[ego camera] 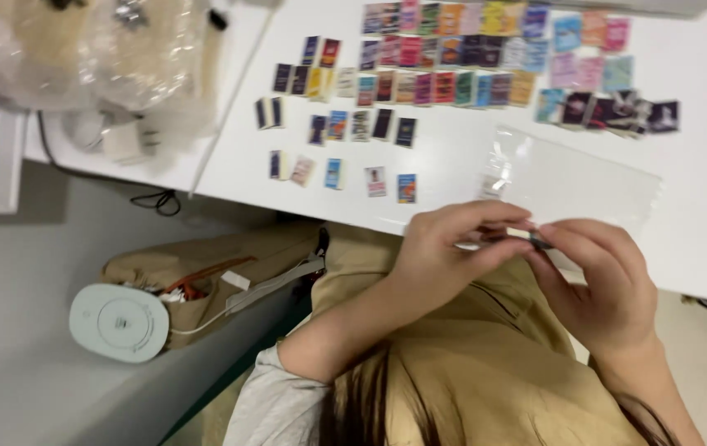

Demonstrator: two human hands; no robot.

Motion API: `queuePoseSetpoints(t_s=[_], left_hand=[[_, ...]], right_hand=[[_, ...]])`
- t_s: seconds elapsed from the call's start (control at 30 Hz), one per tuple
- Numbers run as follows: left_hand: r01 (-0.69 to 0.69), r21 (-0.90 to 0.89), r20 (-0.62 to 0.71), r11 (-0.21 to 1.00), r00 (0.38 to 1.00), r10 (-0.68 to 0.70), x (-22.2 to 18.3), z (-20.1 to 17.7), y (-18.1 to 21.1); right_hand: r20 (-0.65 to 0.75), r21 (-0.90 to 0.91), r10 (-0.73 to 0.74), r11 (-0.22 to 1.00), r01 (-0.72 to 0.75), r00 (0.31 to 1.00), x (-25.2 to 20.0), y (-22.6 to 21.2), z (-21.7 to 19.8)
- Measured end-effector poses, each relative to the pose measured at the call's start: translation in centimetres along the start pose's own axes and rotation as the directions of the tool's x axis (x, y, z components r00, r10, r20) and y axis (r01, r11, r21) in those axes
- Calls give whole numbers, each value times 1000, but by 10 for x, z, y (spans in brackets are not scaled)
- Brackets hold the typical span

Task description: Assembling miniature books by folding covers and applying glue

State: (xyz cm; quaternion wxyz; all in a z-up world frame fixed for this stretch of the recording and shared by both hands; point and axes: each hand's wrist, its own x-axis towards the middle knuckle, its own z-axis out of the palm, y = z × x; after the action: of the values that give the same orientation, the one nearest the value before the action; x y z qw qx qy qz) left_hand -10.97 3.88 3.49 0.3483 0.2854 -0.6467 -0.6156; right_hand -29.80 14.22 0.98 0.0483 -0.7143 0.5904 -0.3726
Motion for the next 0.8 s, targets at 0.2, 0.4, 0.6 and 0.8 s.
queuePoseSetpoints(t_s=[0.2,0.4,0.6,0.8], left_hand=[[168,-67,-71,984,982,-173,-7,-22,4],[131,-272,-133,953,976,-172,-16,-35,-8],[216,-113,93,970,974,-206,-6,-69,-8],[181,-109,121,977,978,-168,-8,-86,-14]], right_hand=[[46,-38,-203,978,204,978,25,1,19],[93,16,-303,953,303,948,60,-7,28],[84,-190,-425,881,433,901,71,-7,37],[115,-167,-319,927,335,941,65,-2,51]])
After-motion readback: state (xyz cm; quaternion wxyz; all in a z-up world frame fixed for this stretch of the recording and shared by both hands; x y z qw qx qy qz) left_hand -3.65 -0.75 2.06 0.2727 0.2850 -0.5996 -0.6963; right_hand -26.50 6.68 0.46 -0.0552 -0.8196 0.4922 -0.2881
